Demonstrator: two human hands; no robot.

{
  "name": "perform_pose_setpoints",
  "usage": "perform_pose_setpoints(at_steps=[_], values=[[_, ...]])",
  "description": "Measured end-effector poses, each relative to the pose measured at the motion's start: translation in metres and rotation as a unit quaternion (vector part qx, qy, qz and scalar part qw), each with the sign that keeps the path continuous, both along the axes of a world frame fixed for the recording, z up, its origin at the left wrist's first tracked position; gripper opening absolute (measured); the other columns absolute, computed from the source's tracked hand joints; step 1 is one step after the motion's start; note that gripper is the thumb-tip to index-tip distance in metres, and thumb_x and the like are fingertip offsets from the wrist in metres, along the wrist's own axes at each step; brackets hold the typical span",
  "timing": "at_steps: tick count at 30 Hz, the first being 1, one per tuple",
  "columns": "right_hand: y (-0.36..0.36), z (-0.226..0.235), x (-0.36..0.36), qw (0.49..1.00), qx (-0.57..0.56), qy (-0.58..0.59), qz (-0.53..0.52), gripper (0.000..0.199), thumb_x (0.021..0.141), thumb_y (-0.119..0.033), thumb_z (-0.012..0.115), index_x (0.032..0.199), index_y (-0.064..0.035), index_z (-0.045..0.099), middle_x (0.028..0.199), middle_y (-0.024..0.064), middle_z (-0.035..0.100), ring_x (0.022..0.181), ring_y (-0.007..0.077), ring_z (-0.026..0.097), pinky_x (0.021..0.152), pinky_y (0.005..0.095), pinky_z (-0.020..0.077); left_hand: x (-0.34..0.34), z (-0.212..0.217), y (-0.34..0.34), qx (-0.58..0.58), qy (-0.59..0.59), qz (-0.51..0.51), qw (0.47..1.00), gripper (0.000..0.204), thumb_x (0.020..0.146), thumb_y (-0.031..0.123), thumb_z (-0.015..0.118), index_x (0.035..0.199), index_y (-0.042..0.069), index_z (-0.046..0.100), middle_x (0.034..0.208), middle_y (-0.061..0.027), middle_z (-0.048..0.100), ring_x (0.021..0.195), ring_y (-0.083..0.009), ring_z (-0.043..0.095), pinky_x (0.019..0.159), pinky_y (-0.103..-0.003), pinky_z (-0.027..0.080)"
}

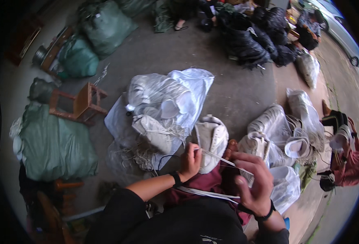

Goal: Lacing several white shoe uppers while sitting in a warehouse area.

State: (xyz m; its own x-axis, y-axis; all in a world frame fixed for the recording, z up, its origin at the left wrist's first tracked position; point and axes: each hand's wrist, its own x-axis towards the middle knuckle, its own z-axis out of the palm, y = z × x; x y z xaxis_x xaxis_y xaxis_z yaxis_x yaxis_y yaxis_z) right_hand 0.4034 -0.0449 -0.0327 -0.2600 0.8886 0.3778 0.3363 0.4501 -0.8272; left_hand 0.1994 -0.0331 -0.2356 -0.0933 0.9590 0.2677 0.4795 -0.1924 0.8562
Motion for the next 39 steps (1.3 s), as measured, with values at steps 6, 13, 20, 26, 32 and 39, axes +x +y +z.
perform_pose_setpoints(at_steps=[6,13,20,26,32,39], values=[[-0.039,0.042,0.033,0.927,0.304,0.189,-0.116,0.044,0.095,-0.042,0.045,0.097,0.0013,0.052,0.098,0.0179,0.056,0.093,0.0301,0.054,0.085,0.0429,0.0420,0.001,0.007,-0.001,0.038,0.008,-0.012,0.999,0.013,0.090,0.010,0.055,0.097,0.003,0.047,0.086,-0.0165,0.054,0.077,-0.0371,0.057,0.063,-0.043,0.045],[-0.030,0.067,0.028,0.974,0.198,0.056,-0.093,0.031,0.094,-0.027,0.048,0.102,0.0017,0.053,0.093,0.0168,0.057,0.090,0.0282,0.055,0.084,0.0399,0.0429,0.015,0.011,-0.009,0.033,0.012,-0.021,0.999,0.013,0.090,0.009,0.054,0.098,0.003,0.045,0.088,-0.0164,0.050,0.077,-0.0388,0.055,0.063,-0.044,0.045],[0.030,-0.057,0.011,0.989,-0.133,-0.047,-0.036,0.017,0.083,0.000,0.060,0.100,0.0014,0.058,0.089,0.0142,0.055,0.074,0.0227,0.056,0.068,0.0334,0.0481,0.035,0.006,-0.002,0.018,0.024,0.009,0.999,0.009,0.091,0.009,0.053,0.096,0.005,0.047,0.085,-0.0182,0.052,0.078,-0.0407,0.056,0.063,-0.046,0.044],[0.039,-0.136,0.022,0.987,-0.078,-0.122,-0.070,0.065,0.083,-0.014,0.067,0.134,0.0058,0.032,0.137,0.0308,0.034,0.127,0.0445,0.038,0.105,0.0454,0.0337,0.049,-0.003,0.011,-0.020,0.032,-0.010,0.999,0.009,0.091,0.008,0.052,0.096,0.004,0.046,0.085,-0.0177,0.051,0.077,-0.0391,0.054,0.064,-0.044,0.043],[0.062,-0.170,0.019,0.982,-0.084,-0.116,-0.127,0.081,0.088,-0.025,0.063,0.144,0.0079,0.014,0.148,0.0327,0.016,0.139,0.0439,0.019,0.113,0.0453,0.0203,0.068,0.002,0.021,-0.012,0.080,-0.033,0.996,0.011,0.093,0.011,0.048,0.099,0.002,0.045,0.084,-0.0192,0.052,0.075,-0.0367,0.056,0.065,-0.041,0.044],[0.059,-0.187,0.043,0.983,-0.115,-0.052,-0.132,0.070,0.090,-0.016,0.056,0.140,0.0140,0.016,0.142,0.0371,0.025,0.133,0.0492,0.027,0.111,0.0455,0.0254,0.088,0.010,0.027,-0.025,0.095,-0.081,0.992,0.011,0.092,0.011,0.051,0.096,0.002,0.045,0.083,-0.0176,0.054,0.074,-0.0349,0.057,0.065,-0.041,0.045]])
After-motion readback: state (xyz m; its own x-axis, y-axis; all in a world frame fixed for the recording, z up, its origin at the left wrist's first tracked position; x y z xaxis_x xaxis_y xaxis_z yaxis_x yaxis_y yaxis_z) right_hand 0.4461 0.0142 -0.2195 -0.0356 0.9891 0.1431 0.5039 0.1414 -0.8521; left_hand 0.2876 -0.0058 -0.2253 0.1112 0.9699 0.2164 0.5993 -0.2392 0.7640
